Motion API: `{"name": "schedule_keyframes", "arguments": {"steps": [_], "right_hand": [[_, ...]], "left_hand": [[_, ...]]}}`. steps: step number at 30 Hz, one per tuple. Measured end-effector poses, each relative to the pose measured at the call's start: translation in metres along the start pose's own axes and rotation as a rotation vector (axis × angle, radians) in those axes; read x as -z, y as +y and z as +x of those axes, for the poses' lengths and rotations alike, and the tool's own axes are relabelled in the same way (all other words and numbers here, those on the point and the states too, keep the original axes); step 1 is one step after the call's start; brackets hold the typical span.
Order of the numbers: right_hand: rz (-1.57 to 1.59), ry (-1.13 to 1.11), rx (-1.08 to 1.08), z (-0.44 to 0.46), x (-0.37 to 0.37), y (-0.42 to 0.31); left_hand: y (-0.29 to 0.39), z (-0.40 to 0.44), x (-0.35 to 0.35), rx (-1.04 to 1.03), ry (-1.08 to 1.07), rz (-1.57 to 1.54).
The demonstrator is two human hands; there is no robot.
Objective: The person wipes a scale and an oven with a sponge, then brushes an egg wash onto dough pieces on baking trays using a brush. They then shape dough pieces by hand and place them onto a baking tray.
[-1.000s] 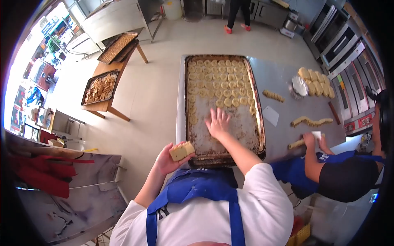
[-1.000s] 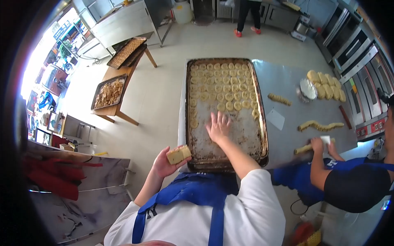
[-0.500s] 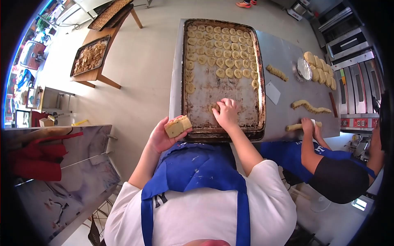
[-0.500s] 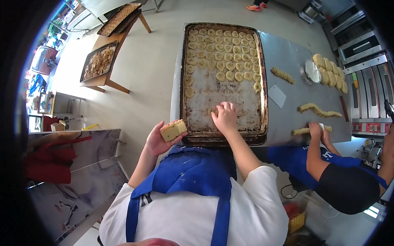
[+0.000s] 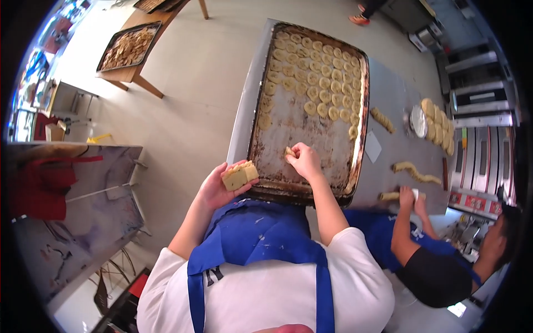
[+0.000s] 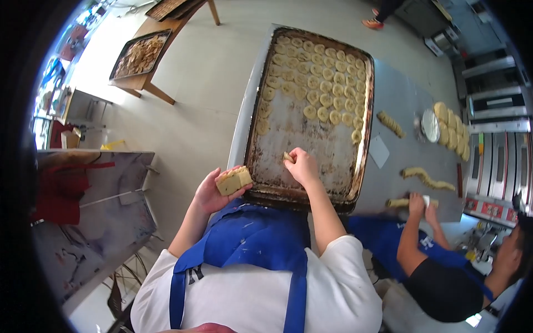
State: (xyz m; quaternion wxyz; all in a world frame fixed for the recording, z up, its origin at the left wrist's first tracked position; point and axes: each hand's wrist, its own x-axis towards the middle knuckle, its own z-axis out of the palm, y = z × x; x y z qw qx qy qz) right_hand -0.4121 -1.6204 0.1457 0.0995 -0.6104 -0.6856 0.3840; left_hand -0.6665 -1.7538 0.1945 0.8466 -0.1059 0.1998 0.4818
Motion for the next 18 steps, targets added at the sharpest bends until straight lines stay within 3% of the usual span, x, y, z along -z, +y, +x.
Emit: {"name": "schedule_keyframes", "arguments": {"steps": [5,8,13,18], "right_hand": [[0.413,0.044,0.194,0.079,0.002,-0.024],[0.576,0.223,0.247,0.136,-0.009,-0.034],[0.084,0.326,0.171,0.147,0.003,-0.046],[0.015,0.315,0.102,0.145,0.008,-0.037]], "left_hand": [[0.0,-0.003,-0.001,-0.037,-0.019,-0.01],[0.0,-0.001,-0.004,-0.039,-0.008,0.022],[-0.002,-0.003,-0.004,-0.064,0.017,0.023],[-0.003,-0.001,0.006,-0.066,0.015,-0.006]]}}
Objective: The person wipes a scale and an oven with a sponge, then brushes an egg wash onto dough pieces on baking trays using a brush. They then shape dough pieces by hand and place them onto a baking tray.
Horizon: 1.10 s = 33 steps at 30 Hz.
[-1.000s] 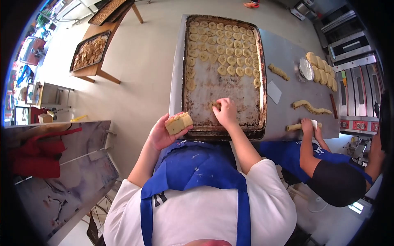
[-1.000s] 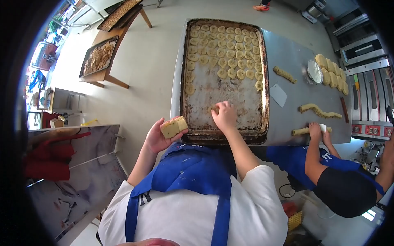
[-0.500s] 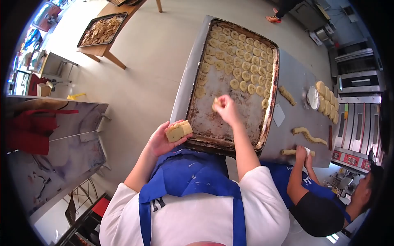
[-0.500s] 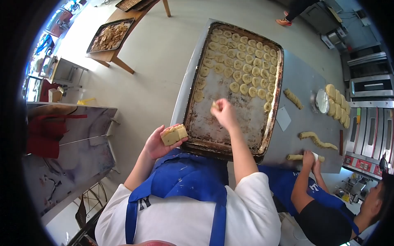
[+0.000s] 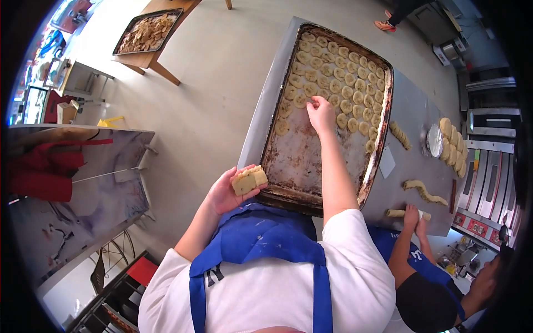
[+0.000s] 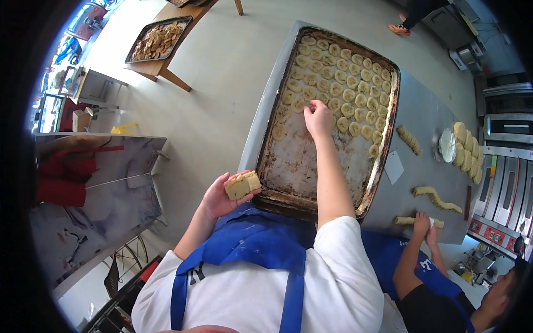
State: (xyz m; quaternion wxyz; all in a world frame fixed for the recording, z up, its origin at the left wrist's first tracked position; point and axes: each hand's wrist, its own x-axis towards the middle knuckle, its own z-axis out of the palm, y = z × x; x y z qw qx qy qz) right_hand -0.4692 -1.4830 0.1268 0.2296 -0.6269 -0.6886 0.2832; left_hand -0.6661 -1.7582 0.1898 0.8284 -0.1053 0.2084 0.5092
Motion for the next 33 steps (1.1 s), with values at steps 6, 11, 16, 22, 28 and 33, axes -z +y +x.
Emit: {"name": "schedule_keyframes", "arguments": {"steps": [6,11,16,22,28,33], "right_hand": [[-0.132,0.169,0.203,-0.001,-0.015,-0.022],[-0.14,0.062,0.197,0.003,-0.018,-0.018],[-0.196,0.062,0.307,0.001,-0.009,-0.023],[0.33,-0.596,0.202,-0.074,0.038,-0.049],[0.908,-0.873,-0.044,-0.147,0.047,-0.044],[0.951,-0.742,-0.078,-0.158,0.051,-0.033]], "left_hand": [[0.008,0.003,-0.012,-0.013,0.008,0.038],[0.006,0.004,-0.013,-0.001,0.006,0.028],[0.002,0.004,-0.014,0.029,0.003,-0.055],[0.009,0.025,-0.015,-0.001,-0.076,-0.115],[0.006,0.047,-0.015,0.053,0.131,-0.021],[-0.002,0.053,-0.027,0.114,0.181,0.2]]}}
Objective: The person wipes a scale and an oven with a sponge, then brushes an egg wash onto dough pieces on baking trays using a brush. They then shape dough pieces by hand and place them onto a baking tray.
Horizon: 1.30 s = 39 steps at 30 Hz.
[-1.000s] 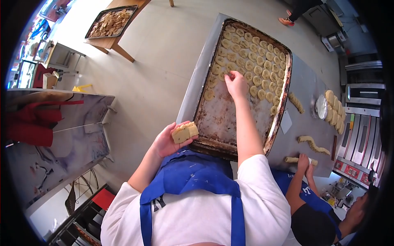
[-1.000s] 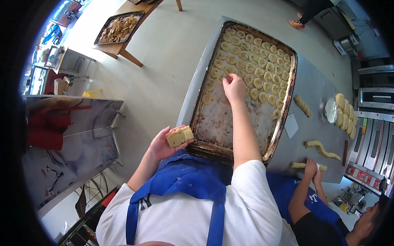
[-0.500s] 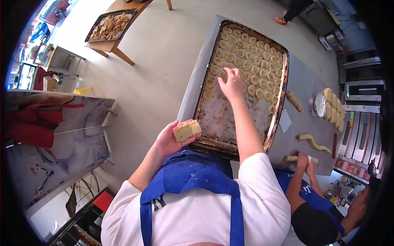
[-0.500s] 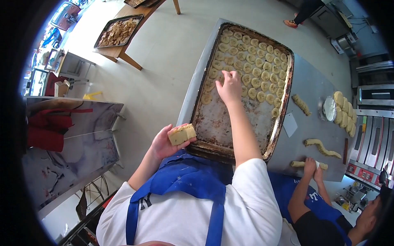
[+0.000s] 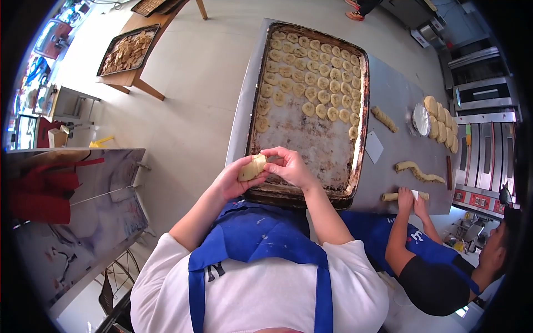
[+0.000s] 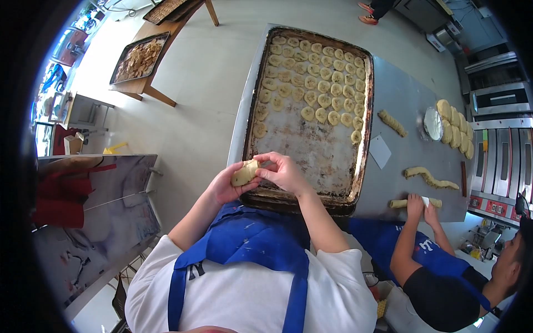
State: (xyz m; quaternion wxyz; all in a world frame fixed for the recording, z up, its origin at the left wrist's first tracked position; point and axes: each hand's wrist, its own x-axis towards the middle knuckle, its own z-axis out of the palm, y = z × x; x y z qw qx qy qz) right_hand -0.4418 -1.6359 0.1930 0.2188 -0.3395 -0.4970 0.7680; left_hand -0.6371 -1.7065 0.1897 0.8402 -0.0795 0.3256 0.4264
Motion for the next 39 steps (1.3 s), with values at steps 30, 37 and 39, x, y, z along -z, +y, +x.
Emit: {"name": "schedule_keyframes", "arguments": {"steps": [30,37,39], "right_hand": [[-1.082,0.427,0.22,0.103,0.134,-0.035],[-1.132,0.517,0.352,0.103,0.121,-0.009],[-1.246,0.53,0.386,0.107,0.121,-0.006]], "left_hand": [[-0.002,-0.007,0.005,-0.411,0.263,0.815],[-0.004,-0.006,0.0,-0.363,0.199,0.799],[-0.003,-0.006,-0.004,-0.36,0.198,0.828]]}}
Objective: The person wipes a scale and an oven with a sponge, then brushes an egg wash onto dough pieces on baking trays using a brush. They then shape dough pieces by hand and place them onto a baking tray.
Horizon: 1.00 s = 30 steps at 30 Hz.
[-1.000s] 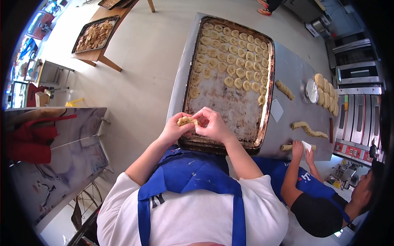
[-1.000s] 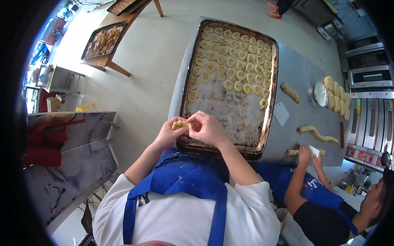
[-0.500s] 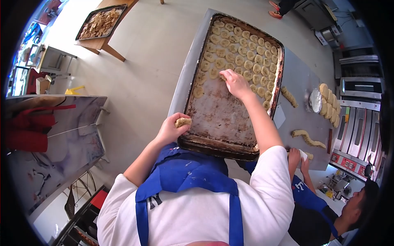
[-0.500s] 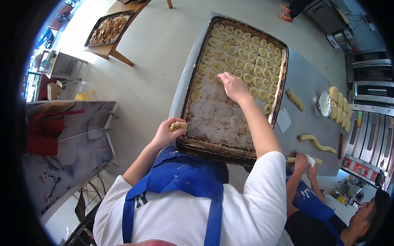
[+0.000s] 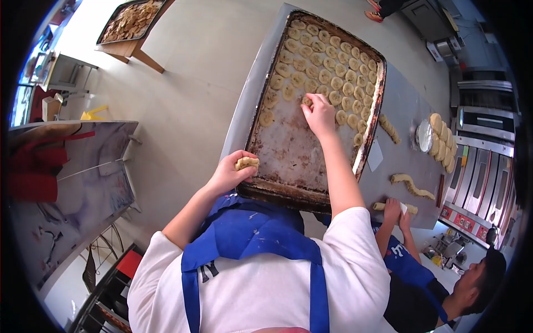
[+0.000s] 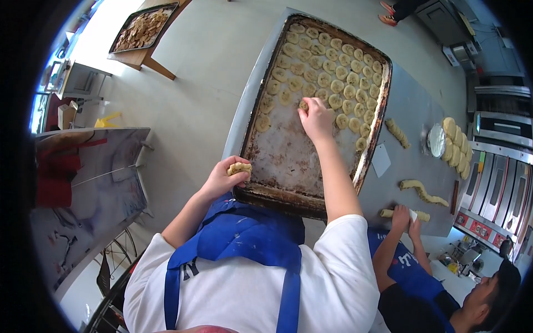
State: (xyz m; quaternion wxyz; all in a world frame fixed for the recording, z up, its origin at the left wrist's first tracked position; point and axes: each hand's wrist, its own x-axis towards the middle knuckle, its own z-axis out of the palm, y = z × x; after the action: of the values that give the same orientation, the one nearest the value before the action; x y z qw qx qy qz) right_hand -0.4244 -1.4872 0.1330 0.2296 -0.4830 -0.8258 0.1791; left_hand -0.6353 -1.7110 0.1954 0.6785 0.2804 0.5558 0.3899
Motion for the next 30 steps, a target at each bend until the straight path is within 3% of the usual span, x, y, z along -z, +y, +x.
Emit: {"name": "schedule_keyframes", "arguments": {"steps": [1,5,8,11,20,23,26,30], "right_hand": [[-0.051,-0.083,-0.077,0.0,0.001,-0.003],[-0.095,-0.049,-0.03,-0.001,0.0,-0.003],[0.093,-0.025,-0.082,0.002,-0.002,0.002],[-0.05,-0.095,0.133,0.007,0.007,0.0],[-0.04,-0.303,0.183,0.022,0.012,0.013],[-0.226,-0.085,0.182,0.032,0.012,0.0],[-0.322,0.128,0.001,0.052,-0.018,0.004],[-0.541,0.031,0.087,0.055,-0.036,0.014]], "left_hand": [[0.0,0.0,-0.001,0.007,0.001,-0.002],[-0.002,-0.003,-0.001,0.017,-0.013,-0.004],[-0.007,-0.004,0.001,0.022,-0.015,-0.006],[-0.009,-0.007,0.003,0.024,-0.014,-0.024],[-0.004,-0.01,0.006,0.032,-0.024,-0.06],[-0.003,-0.01,0.007,0.039,-0.019,-0.064],[-0.003,-0.009,0.005,0.057,-0.017,-0.065],[0.0,-0.011,0.005,0.069,-0.031,-0.077]]}}
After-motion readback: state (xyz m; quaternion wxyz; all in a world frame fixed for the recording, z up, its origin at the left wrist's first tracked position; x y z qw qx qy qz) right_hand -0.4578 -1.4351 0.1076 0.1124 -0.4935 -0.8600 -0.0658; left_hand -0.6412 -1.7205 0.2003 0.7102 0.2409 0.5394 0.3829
